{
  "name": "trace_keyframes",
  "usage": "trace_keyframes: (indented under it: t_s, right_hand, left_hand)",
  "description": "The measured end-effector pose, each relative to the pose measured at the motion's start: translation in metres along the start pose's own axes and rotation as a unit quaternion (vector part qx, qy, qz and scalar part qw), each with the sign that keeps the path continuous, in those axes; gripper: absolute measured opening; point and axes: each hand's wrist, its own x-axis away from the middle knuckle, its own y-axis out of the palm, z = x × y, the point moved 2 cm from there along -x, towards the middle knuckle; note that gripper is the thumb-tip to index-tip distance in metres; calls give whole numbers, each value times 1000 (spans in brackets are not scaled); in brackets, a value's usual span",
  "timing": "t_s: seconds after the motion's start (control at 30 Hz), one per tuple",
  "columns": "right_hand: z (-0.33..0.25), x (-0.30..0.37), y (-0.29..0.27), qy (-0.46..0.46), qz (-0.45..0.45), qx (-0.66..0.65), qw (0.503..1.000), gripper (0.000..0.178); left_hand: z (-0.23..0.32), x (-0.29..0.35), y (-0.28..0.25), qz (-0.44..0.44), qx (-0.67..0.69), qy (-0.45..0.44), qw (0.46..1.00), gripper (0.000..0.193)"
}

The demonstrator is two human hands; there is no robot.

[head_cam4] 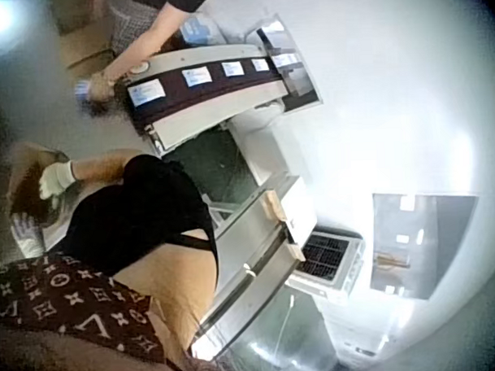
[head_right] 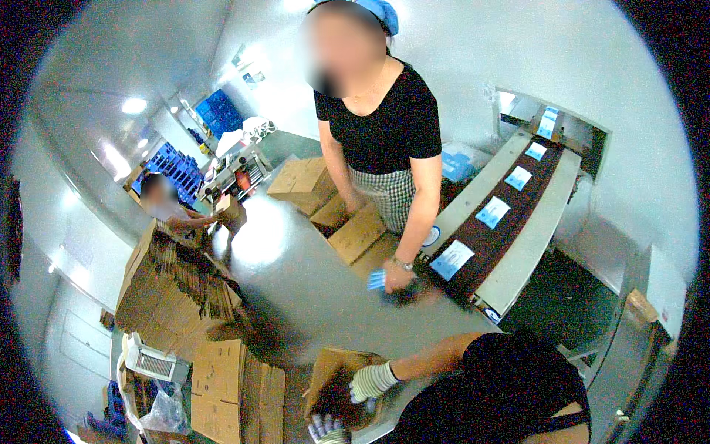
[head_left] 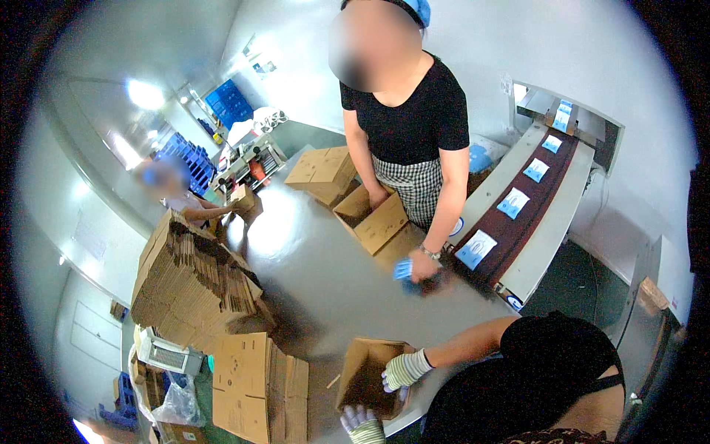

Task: The person picks up blue packaged items from a moving conveyor belt and places them into small cardboard boxes. They also stack and move larger cardboard boxes on a metal table.

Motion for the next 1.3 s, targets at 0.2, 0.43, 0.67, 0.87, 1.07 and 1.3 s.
trace_keyframes:
  t_s: [0.2,0.43,0.67,0.87,1.07,1.3]
  right_hand:
    - [3,-9,-16,-25,76,46,996,29]
    - [-22,-9,25,120,131,120,977,17]
    - [-35,0,24,119,127,176,969,14]
    - [-26,20,28,77,160,204,963,24]
    - [-17,56,22,108,86,243,960,13]
    - [-16,90,13,94,81,146,982,15]
  left_hand:
    - [-12,-36,-30,-28,198,42,979,8]
    - [28,-66,-4,-43,179,9,983,22]
    - [10,-55,-50,-76,199,25,977,10]
    - [29,-68,-61,-166,167,0,972,19]
    - [67,-85,-77,-77,175,-29,981,17]
    - [104,-99,-93,-52,193,-44,979,24]
